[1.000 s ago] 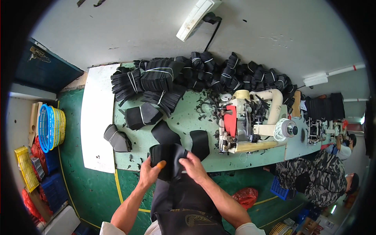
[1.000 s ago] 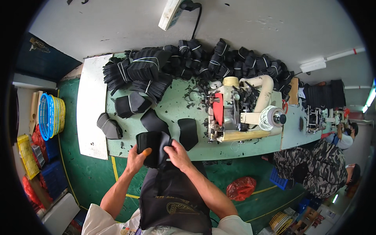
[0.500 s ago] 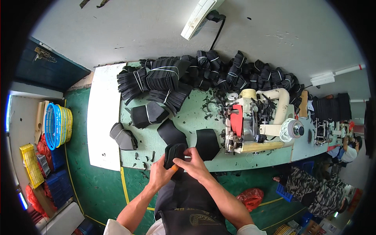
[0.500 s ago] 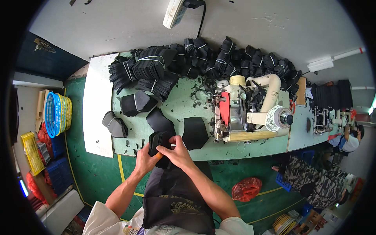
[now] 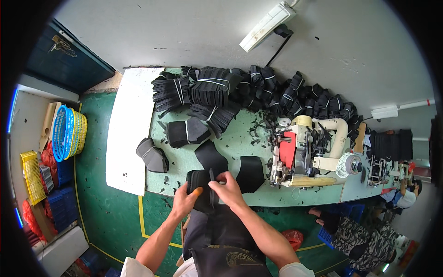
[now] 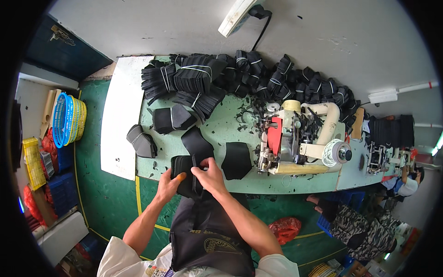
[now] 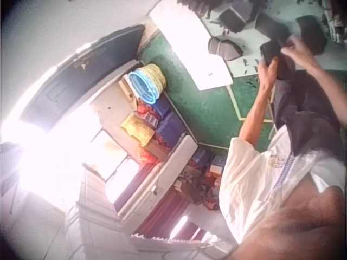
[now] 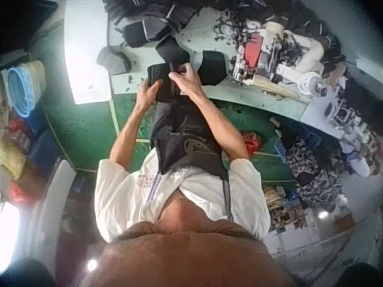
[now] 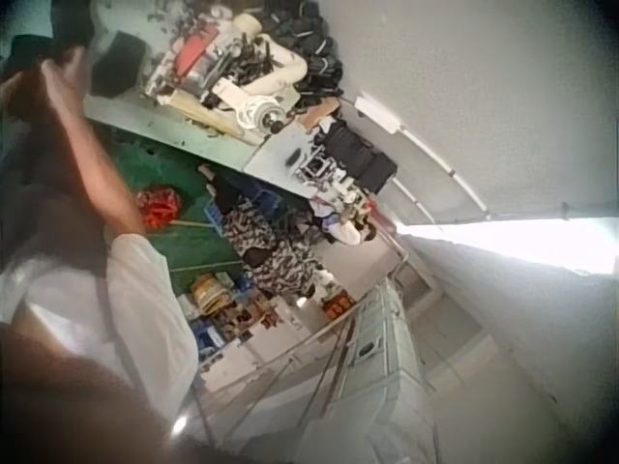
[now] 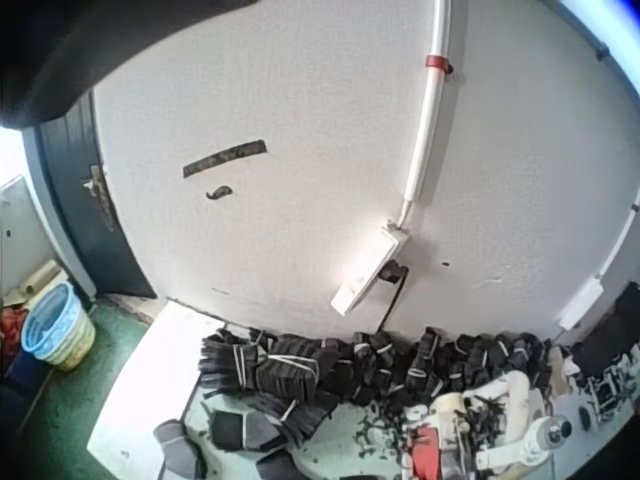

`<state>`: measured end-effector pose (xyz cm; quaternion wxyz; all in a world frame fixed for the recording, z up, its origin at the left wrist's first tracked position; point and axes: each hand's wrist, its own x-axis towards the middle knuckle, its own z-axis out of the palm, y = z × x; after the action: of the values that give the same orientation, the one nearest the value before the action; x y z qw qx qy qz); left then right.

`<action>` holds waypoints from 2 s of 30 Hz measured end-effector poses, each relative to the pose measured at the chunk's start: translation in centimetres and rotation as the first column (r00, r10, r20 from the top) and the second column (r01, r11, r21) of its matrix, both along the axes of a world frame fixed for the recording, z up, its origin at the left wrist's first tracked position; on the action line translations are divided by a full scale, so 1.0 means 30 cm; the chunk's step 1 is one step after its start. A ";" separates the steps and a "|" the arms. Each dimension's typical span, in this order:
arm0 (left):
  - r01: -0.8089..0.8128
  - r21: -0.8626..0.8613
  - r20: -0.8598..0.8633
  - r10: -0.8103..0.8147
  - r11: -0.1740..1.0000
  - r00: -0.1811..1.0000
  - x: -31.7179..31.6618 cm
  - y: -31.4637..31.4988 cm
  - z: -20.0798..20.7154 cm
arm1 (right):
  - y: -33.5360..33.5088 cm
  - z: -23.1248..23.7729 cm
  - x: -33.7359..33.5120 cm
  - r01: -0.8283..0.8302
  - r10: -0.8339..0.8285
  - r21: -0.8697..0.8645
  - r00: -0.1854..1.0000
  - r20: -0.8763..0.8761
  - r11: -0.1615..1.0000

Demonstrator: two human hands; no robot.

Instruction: The person trims the edges of shoe upper components using a skiving machine, creating scraps.

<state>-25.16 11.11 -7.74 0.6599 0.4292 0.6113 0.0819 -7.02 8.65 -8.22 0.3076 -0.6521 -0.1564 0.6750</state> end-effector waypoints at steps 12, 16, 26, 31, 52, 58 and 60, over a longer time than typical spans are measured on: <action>0.060 0.528 -0.152 0.025 0.847 0.988 0.027 0.001 0.104 | 0.029 0.035 -0.047 -0.240 0.122 0.327 0.932 0.342 0.914; 0.179 0.503 -0.143 -0.123 0.845 0.982 0.071 0.009 0.132 | 0.010 0.053 -0.040 -0.059 0.043 0.237 0.996 0.076 0.970; 0.314 0.382 -0.051 -0.319 0.869 0.946 0.062 0.037 0.124 | -0.031 0.071 0.014 0.180 -0.154 0.109 0.964 -0.216 0.978; -0.007 -0.017 0.110 0.009 1.000 0.994 0.060 0.010 0.025 | -0.062 0.022 -0.001 -0.056 -0.102 0.365 0.911 0.400 0.929; 0.192 0.604 -0.136 -0.137 0.773 0.981 0.256 -0.065 -0.109 | -0.133 -0.172 0.240 0.085 -0.041 0.000 0.479 0.877 0.996; 0.287 0.620 -0.189 -0.216 0.730 0.958 0.390 -0.193 -0.184 | -0.138 -0.264 0.241 0.134 -0.181 0.125 0.603 0.777 0.983; 0.280 0.541 -0.157 -0.232 0.794 0.960 0.399 -0.192 -0.202 | -0.134 -0.227 0.231 0.145 -0.145 0.067 0.639 0.756 0.987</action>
<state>-13.20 5.36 -13.82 0.4850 0.6844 0.5236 0.1489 -0.09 4.63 -15.03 0.2674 -0.8845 -0.2178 0.3141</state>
